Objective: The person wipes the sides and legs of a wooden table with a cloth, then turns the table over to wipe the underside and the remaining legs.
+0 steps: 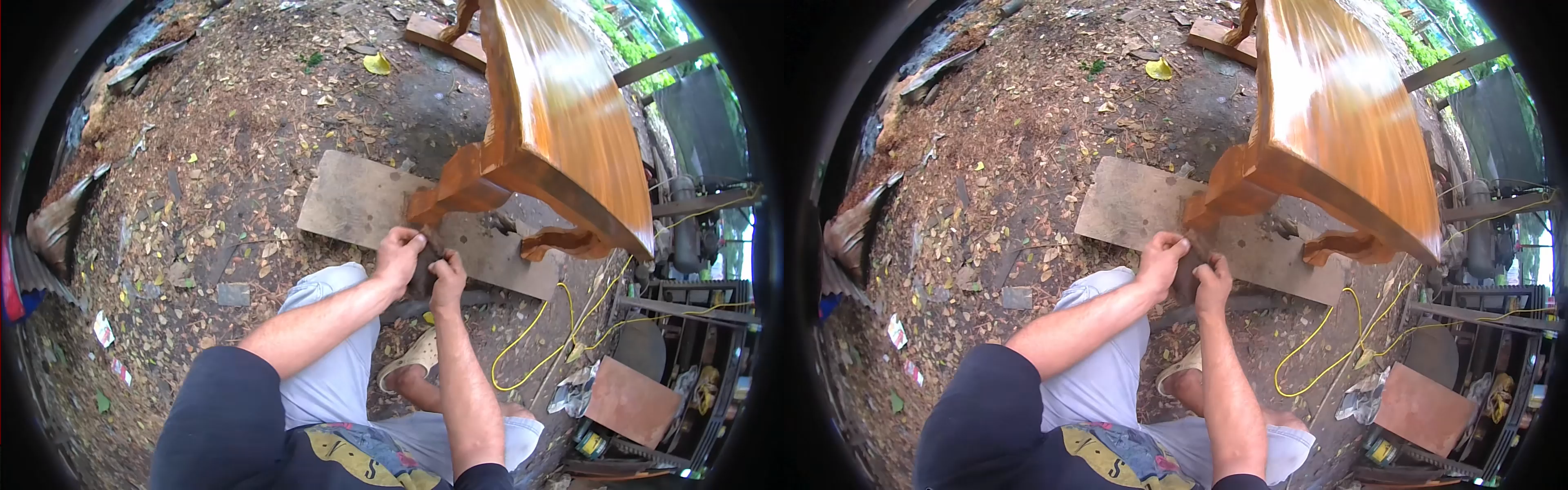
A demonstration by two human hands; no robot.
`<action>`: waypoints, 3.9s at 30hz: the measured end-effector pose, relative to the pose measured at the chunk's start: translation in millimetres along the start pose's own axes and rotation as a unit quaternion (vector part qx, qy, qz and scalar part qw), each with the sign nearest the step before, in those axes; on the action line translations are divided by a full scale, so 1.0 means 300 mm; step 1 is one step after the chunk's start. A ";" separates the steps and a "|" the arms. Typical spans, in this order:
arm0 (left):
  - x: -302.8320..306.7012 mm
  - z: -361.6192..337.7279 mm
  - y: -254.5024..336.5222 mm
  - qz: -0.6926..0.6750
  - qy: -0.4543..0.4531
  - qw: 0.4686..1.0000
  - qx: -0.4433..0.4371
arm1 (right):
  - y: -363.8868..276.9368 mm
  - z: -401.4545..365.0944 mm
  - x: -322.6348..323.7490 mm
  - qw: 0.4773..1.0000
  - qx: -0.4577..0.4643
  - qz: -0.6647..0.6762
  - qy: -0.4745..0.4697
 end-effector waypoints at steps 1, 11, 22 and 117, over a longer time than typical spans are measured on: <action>0.041 0.004 -0.007 0.035 -0.006 0.999 0.012 | 0.030 -0.015 0.006 0.999 -0.020 -0.017 -0.026; 0.128 0.120 0.105 0.395 -0.117 0.907 -0.085 | 0.130 -0.070 -0.019 0.969 -0.192 0.143 -0.067; 0.521 0.499 0.277 0.702 0.004 0.687 -0.186 | 0.387 0.000 0.196 0.891 -0.338 0.291 0.079; 0.520 0.414 0.175 0.652 -0.030 0.735 -0.187 | 0.242 0.273 0.189 0.957 -0.267 0.093 0.067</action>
Point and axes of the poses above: each hand's wrist, its own z-axis towards the middle knuckle, its own x-axis out of the back of the hand, y = z × x, the point moved 2 cm from there along z, towards the middle knuckle, and after that the axes turned 9 degrees about y, right-handed, at the moved point
